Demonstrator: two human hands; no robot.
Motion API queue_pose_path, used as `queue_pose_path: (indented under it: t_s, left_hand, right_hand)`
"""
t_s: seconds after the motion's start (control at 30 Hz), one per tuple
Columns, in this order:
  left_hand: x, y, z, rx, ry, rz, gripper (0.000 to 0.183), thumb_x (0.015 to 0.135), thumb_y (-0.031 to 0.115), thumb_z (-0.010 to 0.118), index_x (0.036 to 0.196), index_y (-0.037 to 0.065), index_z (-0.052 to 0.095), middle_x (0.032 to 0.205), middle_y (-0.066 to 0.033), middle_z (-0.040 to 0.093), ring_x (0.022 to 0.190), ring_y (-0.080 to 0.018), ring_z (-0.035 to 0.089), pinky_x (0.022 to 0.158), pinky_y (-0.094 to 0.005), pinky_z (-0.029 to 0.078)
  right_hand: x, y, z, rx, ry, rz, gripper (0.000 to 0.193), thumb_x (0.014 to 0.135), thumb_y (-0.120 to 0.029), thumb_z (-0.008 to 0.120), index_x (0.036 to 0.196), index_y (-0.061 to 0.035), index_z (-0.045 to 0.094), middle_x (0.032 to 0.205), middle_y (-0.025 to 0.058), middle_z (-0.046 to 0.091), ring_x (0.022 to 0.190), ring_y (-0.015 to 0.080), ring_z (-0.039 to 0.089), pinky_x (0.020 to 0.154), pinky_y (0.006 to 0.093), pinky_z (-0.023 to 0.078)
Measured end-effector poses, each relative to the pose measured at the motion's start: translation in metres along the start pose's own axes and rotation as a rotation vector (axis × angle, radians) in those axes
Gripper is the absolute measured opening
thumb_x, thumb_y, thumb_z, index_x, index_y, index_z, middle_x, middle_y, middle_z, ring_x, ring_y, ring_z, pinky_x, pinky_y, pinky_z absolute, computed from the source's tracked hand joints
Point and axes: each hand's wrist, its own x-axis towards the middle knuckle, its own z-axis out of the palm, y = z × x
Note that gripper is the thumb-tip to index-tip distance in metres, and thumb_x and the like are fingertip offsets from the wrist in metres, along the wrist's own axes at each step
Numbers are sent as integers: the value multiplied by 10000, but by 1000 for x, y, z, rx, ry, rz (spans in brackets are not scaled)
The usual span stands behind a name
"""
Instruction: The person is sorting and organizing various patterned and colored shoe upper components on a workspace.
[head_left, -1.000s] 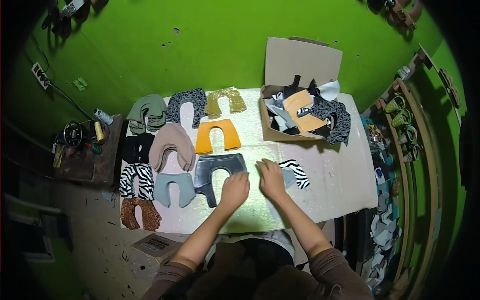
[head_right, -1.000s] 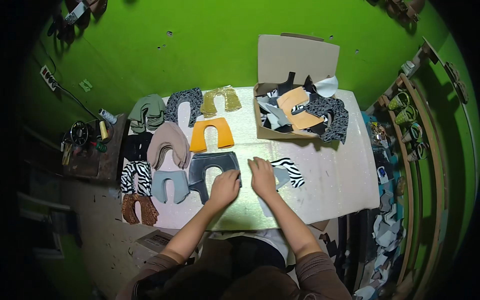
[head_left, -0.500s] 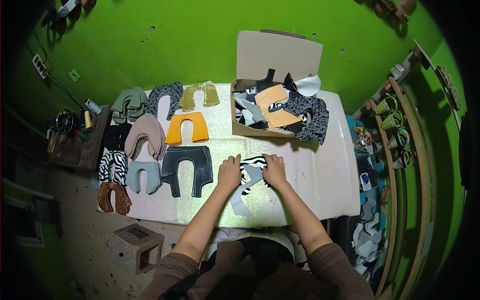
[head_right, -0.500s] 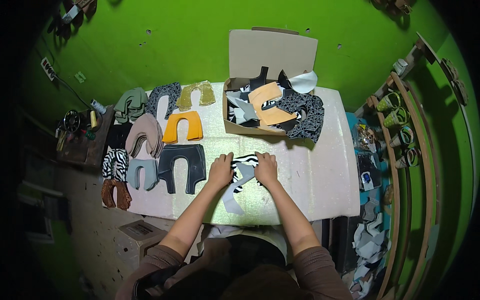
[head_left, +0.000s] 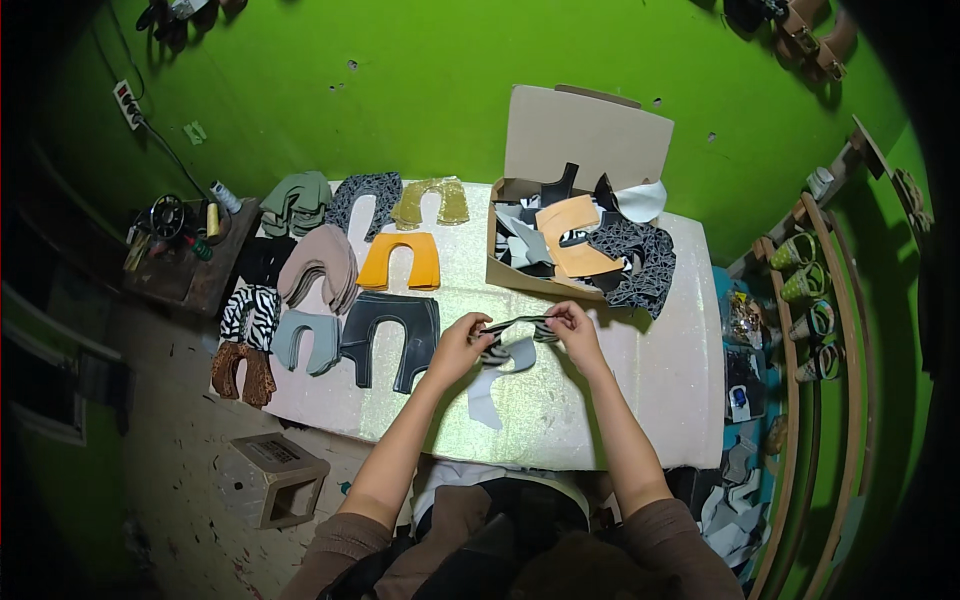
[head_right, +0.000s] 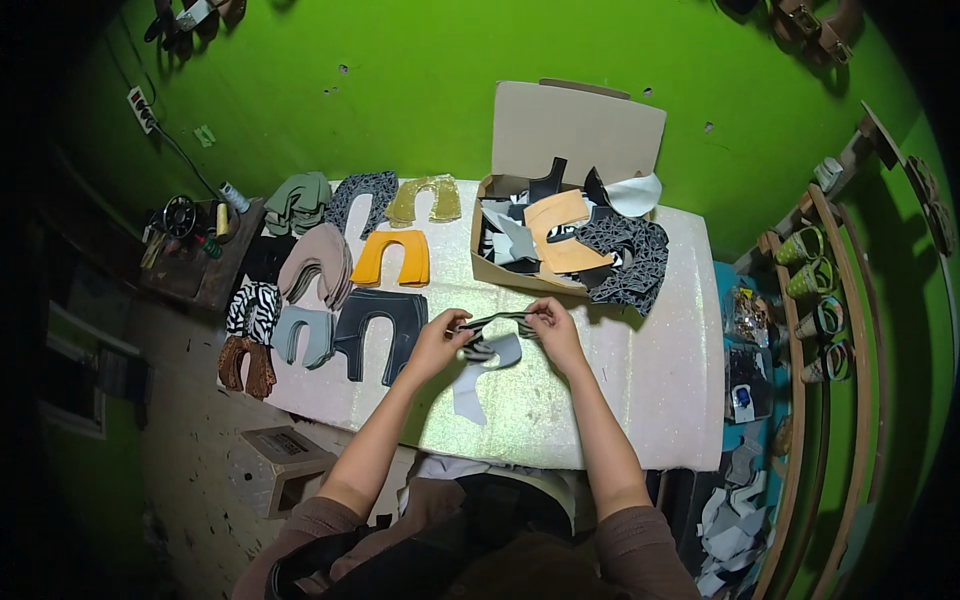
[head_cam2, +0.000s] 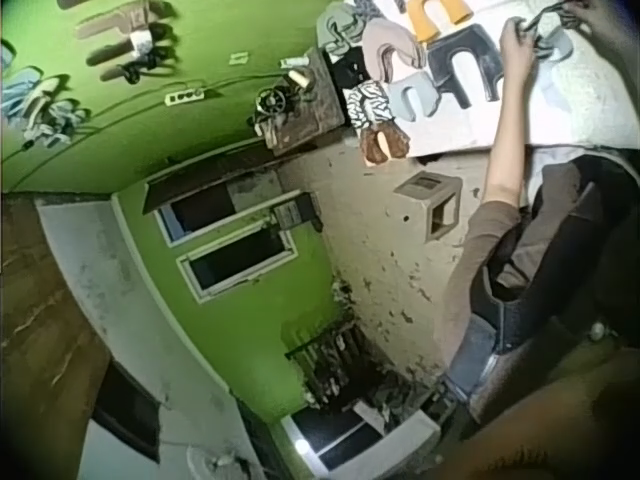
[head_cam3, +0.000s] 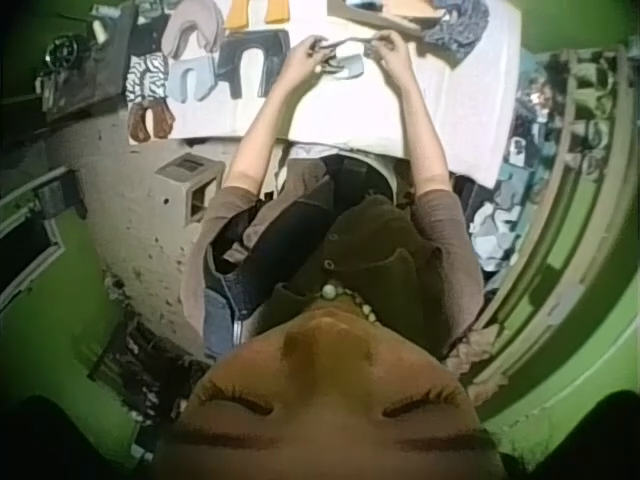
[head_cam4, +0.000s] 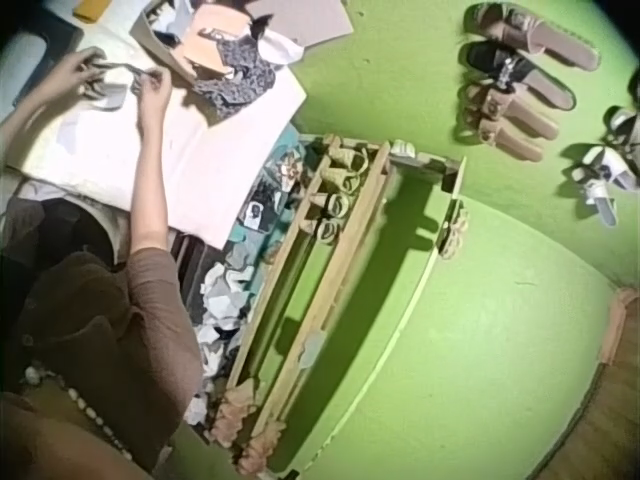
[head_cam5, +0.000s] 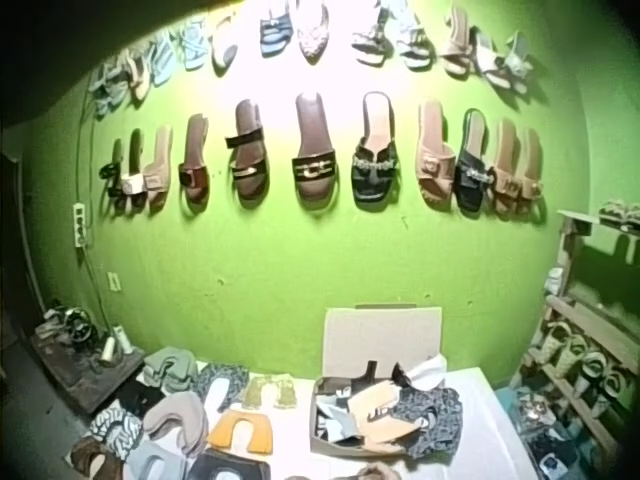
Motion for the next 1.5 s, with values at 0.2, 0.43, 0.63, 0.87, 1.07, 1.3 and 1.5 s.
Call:
queue_pose_path:
  t_s: [0.2, 0.43, 0.63, 0.87, 1.07, 1.3, 1.5]
  left_hand:
    - [-2, -14, -4, -95, 126, 60, 201, 823, 133, 626, 970, -2, 603, 819, -105, 601, 726, -163, 572, 655, -269, 450]
    - [-11, -22, -17, -419, 328, -9, 180, 882, 161, 579, 963, 2, 596, 742, 16, 545, 663, -28, 455, 572, -186, 380]
    - [-24, -31, -38, -434, 184, -63, 202, 892, 157, 560, 1013, -5, 563, 768, 17, 531, 691, -41, 459, 619, -186, 384]
    - [-25, -56, -102, -332, 462, 54, 159, 865, 90, 573, 970, -26, 597, 832, -26, 588, 736, -59, 513, 655, -199, 412]
    - [-39, -104, -191, -329, 581, -17, 182, 872, 100, 583, 1001, -28, 586, 821, -26, 580, 723, -56, 513, 648, -188, 426]
    - [-72, -180, -330, -122, 604, -184, 221, 844, 88, 599, 1026, -36, 584, 820, -46, 616, 676, -64, 534, 624, -193, 443]
    - [-80, -224, -413, 34, 659, -160, 214, 829, 115, 598, 999, -14, 605, 772, -86, 627, 630, -109, 551, 600, -244, 450]
  right_hand:
    - [6, -15, 16, 112, -42, -221, 156, 854, -11, 552, 1003, -17, 504, 997, 48, 565, 881, 77, 514, 787, 205, 410]
    - [3, -4, 34, -91, -86, -73, 209, 867, -64, 570, 1061, 0, 525, 906, 26, 583, 828, 62, 522, 718, 190, 420]
    - [12, -6, 74, -18, 83, -302, 169, 899, -115, 534, 1025, -3, 533, 845, 13, 563, 762, 60, 485, 687, 194, 403]
    - [20, -29, 133, -319, 151, -520, 174, 897, -130, 520, 997, 6, 562, 840, 98, 578, 731, 142, 533, 680, 260, 434]
    - [38, -17, 237, -263, 51, -378, 204, 868, -116, 564, 1031, 6, 553, 697, 53, 544, 617, 104, 486, 587, 239, 415]
    - [56, 5, 383, -377, -128, -209, 452, 799, -78, 612, 1222, -97, 454, 832, 87, 580, 642, 150, 549, 617, 276, 449]
    - [69, 13, 472, -364, -222, -163, 299, 763, -78, 629, 1061, -70, 602, 856, 133, 618, 661, 177, 569, 645, 295, 471]
